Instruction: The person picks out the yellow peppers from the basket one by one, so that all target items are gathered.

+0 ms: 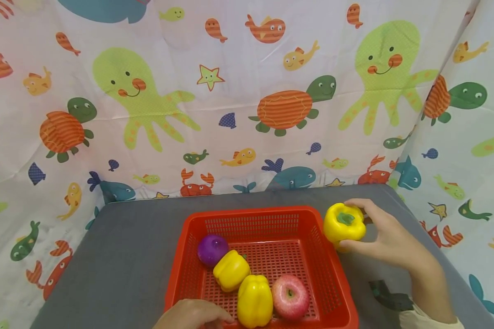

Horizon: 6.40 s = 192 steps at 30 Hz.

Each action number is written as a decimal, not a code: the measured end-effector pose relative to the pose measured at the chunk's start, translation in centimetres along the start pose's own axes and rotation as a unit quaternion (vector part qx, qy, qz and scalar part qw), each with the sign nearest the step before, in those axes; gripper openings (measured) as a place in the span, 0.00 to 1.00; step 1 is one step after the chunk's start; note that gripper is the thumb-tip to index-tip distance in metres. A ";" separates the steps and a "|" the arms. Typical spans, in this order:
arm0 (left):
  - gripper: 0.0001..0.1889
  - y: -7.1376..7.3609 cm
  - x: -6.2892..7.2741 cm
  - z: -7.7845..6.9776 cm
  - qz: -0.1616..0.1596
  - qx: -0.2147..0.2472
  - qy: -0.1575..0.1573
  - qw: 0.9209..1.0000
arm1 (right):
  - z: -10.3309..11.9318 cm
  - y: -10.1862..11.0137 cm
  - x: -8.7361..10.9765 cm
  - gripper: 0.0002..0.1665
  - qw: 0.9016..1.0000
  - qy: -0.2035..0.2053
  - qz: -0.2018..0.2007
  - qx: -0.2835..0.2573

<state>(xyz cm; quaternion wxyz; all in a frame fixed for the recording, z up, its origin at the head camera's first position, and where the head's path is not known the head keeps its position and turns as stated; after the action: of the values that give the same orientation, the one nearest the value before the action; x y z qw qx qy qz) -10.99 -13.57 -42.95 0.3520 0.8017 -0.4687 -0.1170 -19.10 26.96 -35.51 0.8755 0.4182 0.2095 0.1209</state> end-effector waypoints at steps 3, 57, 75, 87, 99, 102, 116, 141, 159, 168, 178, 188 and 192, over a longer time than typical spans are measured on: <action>0.18 0.0 0.0 0.0 -0.003 0.007 0.002 1.000 | -0.1 0.2 0.2 0.47 1.000 0.005 -0.003 0.004; 0.19 0.0 0.1 0.1 -0.002 0.023 0.007 1.000 | -8.4 2.7 3.1 0.47 0.995 -0.091 0.030 -0.005; 0.19 -0.1 0.2 0.0 -0.009 0.010 -0.003 1.000 | -12.7 0.8 3.4 0.48 0.987 -0.142 0.074 -0.034; 0.19 -0.1 0.1 0.1 0.001 0.002 -0.006 1.000 | -14.1 -0.7 3.4 0.49 0.978 -0.174 0.105 -0.043; 0.19 0.0 0.1 -0.1 -0.015 0.027 0.009 0.999 | -13.8 -0.7 3.0 0.50 0.980 -0.142 0.122 -0.061; 0.19 0.1 0.0 -0.1 -0.015 0.024 0.012 1.000 | -13.6 -0.6 3.0 0.51 0.978 -0.146 0.130 -0.065; 0.19 0.0 0.1 0.0 -0.010 0.023 0.024 0.999 | -5.6 1.1 1.6 0.39 0.992 -0.067 0.108 -0.001; 0.19 0.1 0.3 -0.2 -0.018 0.031 0.023 0.999 | 8.2 -1.6 -3.5 0.31 0.975 0.096 0.195 0.043; 0.19 0.0 0.3 0.0 -0.014 0.013 -0.023 1.000 | 14.7 -9.8 -7.8 0.29 0.906 0.175 0.374 0.091; 0.19 0.0 0.3 -0.1 -0.026 0.000 -0.025 0.999 | 14.7 -14.9 -7.8 0.33 0.862 0.220 0.433 0.148; 0.19 -0.1 0.2 0.1 -0.020 -0.013 -0.020 1.000 | 14.8 -16.1 -7.3 0.31 0.855 0.245 0.433 0.148; 0.17 0.0 0.1 0.1 -0.011 -0.013 -0.017 1.000 | 14.8 -17.5 -5.9 0.35 0.830 0.240 0.485 0.137; 0.17 -0.1 0.1 0.1 -0.017 -0.010 -0.019 1.000 | 14.9 -17.6 -5.8 0.32 0.824 0.268 0.480 0.137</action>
<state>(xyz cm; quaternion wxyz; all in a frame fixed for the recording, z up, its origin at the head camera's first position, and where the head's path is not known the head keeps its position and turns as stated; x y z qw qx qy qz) -10.93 -13.65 -43.07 0.3488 0.8037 -0.4606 -0.1427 -16.63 3.63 -39.34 0.5498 0.5330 0.2227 0.6033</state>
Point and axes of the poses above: each hand's wrist, its own x-axis away from the middle knuckle, its own y-axis out of the back of the hand, z = x × y, the point moved 4 cm from there along -x, towards the middle knuckle, and after that the axes turned 7 degrees about z, right-handed, at the moved point
